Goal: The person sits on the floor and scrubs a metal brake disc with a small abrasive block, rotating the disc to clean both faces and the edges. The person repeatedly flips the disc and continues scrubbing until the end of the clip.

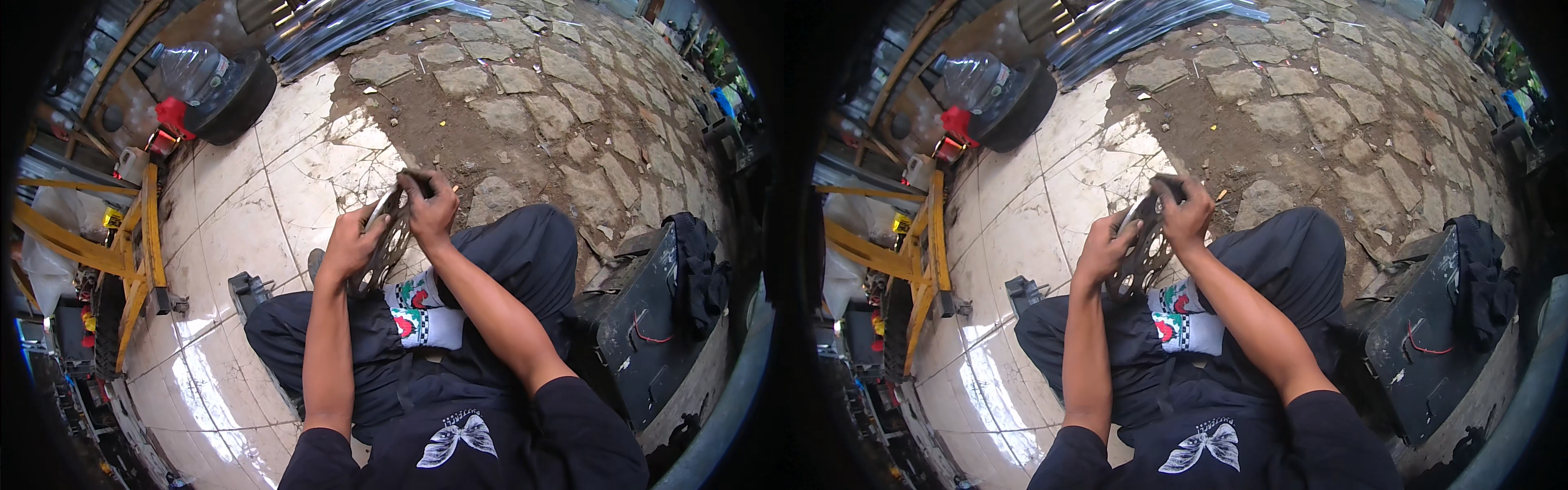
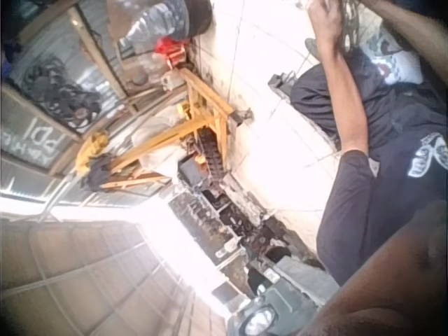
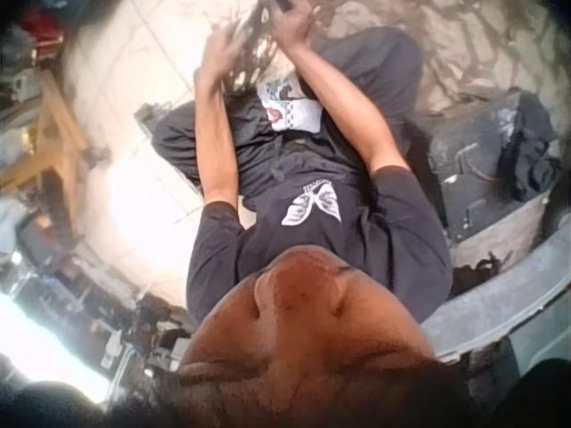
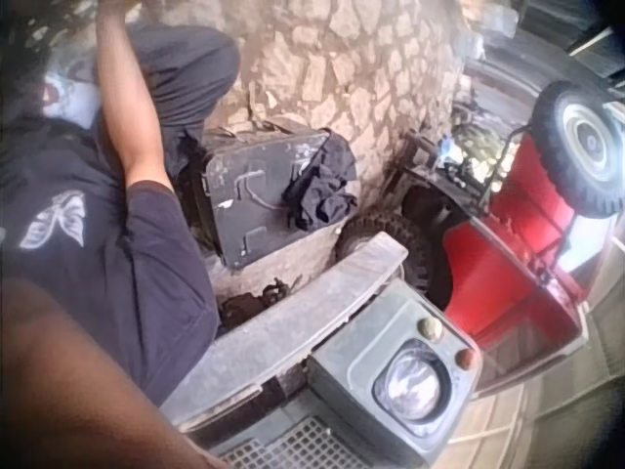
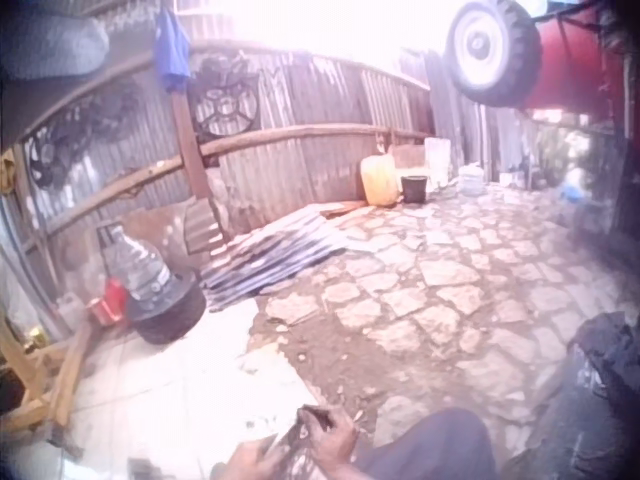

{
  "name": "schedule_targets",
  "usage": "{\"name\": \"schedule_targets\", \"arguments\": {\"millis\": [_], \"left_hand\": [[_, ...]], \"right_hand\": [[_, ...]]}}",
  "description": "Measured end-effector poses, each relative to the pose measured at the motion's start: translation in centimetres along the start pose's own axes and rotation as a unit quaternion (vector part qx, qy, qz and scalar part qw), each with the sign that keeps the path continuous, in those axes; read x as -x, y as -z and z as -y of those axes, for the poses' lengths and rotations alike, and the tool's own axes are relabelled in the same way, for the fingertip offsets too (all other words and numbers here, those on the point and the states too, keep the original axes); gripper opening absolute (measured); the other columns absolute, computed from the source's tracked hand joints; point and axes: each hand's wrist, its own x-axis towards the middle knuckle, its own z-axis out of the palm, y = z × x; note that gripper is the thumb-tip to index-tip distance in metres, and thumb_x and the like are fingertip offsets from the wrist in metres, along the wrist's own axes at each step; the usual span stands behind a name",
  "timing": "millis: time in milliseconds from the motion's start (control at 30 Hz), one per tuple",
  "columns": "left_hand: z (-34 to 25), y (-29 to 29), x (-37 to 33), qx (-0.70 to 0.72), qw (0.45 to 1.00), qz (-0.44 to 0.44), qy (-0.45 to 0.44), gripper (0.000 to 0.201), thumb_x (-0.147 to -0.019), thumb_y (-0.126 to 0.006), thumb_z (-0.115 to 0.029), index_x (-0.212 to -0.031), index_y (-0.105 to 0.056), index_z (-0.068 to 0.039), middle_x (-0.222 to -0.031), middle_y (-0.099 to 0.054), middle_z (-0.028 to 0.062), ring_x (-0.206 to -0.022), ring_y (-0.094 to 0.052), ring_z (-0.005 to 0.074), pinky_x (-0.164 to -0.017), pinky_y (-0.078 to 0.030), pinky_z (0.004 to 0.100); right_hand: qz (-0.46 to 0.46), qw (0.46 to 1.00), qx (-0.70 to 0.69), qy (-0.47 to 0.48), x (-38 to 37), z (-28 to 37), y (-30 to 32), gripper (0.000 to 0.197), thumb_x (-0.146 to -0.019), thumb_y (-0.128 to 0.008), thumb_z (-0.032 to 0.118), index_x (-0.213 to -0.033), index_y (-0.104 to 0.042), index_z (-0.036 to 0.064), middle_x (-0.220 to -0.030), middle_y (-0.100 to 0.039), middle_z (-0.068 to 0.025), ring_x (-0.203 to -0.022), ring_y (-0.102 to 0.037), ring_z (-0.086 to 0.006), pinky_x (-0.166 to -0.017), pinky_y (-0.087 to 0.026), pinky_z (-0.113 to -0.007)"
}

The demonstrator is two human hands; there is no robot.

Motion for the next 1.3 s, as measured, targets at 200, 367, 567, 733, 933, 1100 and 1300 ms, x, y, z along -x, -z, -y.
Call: {"name": "schedule_targets", "arguments": {"millis": [200,367,567,733,933,1100,1300], "left_hand": [[1.8,0.4,0.1,0.006,1.000,-0.015,-0.012,0.025,-0.101,-0.067,-0.019,-0.108,-0.071,0.005,-0.076,-0.064,0.0030,-0.072,-0.052,0.0101,-0.064,-0.046,0.0325],[0.8,0.6,0.0,-0.032,0.999,-0.009,0.018,0.024,-0.102,-0.066,-0.018,-0.108,-0.071,0.005,-0.082,-0.067,0.0027,-0.074,-0.054,0.0088,-0.065,-0.046,0.0305],[1.8,0.7,-0.3,-0.014,1.000,-0.009,0.008,0.024,-0.102,-0.067,-0.018,-0.102,-0.071,0.005,-0.078,-0.066,0.0015,-0.073,-0.053,0.0074,-0.063,-0.045,0.0298],[1.1,0.6,-0.5,-0.016,1.000,0.000,0.010,0.021,-0.100,-0.069,-0.015,-0.103,-0.072,0.006,-0.078,-0.066,0.0020,-0.072,-0.053,0.0075,-0.064,-0.046,0.0294],[2.2,0.5,-0.3,-0.010,1.000,0.004,0.028,0.023,-0.101,-0.068,-0.014,-0.111,-0.072,0.007,-0.083,-0.070,0.0031,-0.077,-0.058,0.0074,-0.069,-0.050,0.0287],[2.0,0.3,-0.1,0.048,0.998,-0.031,0.016,0.023,-0.099,-0.069,-0.015,-0.106,-0.071,0.007,-0.075,-0.067,0.0163,-0.069,-0.057,0.0123,-0.064,-0.049,0.0343],[3.2,0.4,-0.7,0.010,0.999,-0.037,0.009,0.025,-0.097,-0.069,-0.016,-0.107,-0.072,0.007,-0.077,-0.070,0.0184,-0.067,-0.060,0.0172,-0.065,-0.051,0.0379]], "right_hand": [[0.042,0.998,-0.017,0.031,1.4,0.0,-0.2,0.020,-0.092,-0.085,0.014,-0.104,-0.078,-0.0004,-0.095,-0.078,-0.0095,-0.087,-0.072,-0.0157,-0.081,-0.056,-0.030],[0.044,0.999,-0.003,0.011,1.3,1.0,-0.4,0.018,-0.087,-0.086,0.013,-0.101,-0.081,0.0022,-0.092,-0.076,-0.0137,-0.086,-0.074,-0.0234,-0.080,-0.057,-0.034],[0.027,0.996,0.009,-0.082,-1.0,0.3,0.0,0.022,-0.090,-0.084,0.020,-0.104,-0.082,0.0035,-0.095,-0.076,-0.0141,-0.087,-0.073,-0.0204,-0.083,-0.056,-0.033],[-0.012,0.999,-0.006,-0.052,-1.1,-1.5,-0.3,0.019,-0.089,-0.084,0.016,-0.102,-0.082,0.0024,-0.091,-0.078,-0.0153,-0.084,-0.075,-0.0255,-0.080,-0.057,-0.037],[0.014,0.996,0.042,0.077,1.1,0.0,-0.6,0.017,-0.087,-0.084,0.011,-0.101,-0.081,0.0023,-0.092,-0.076,-0.0128,-0.087,-0.072,-0.0222,-0.078,-0.055,-0.034],[0.029,0.999,0.003,0.047,2.1,-0.1,-0.7,0.018,-0.091,-0.082,0.014,-0.102,-0.081,0.0006,-0.094,-0.077,-0.0139,-0.085,-0.073,-0.0249,-0.077,-0.055,-0.035],[0.025,0.999,0.016,0.015,2.1,1.2,-0.7,0.017,-0.088,-0.084,0.011,-0.103,-0.081,0.0022,-0.091,-0.075,-0.0144,-0.086,-0.073,-0.0250,-0.079,-0.055,-0.036]]}}
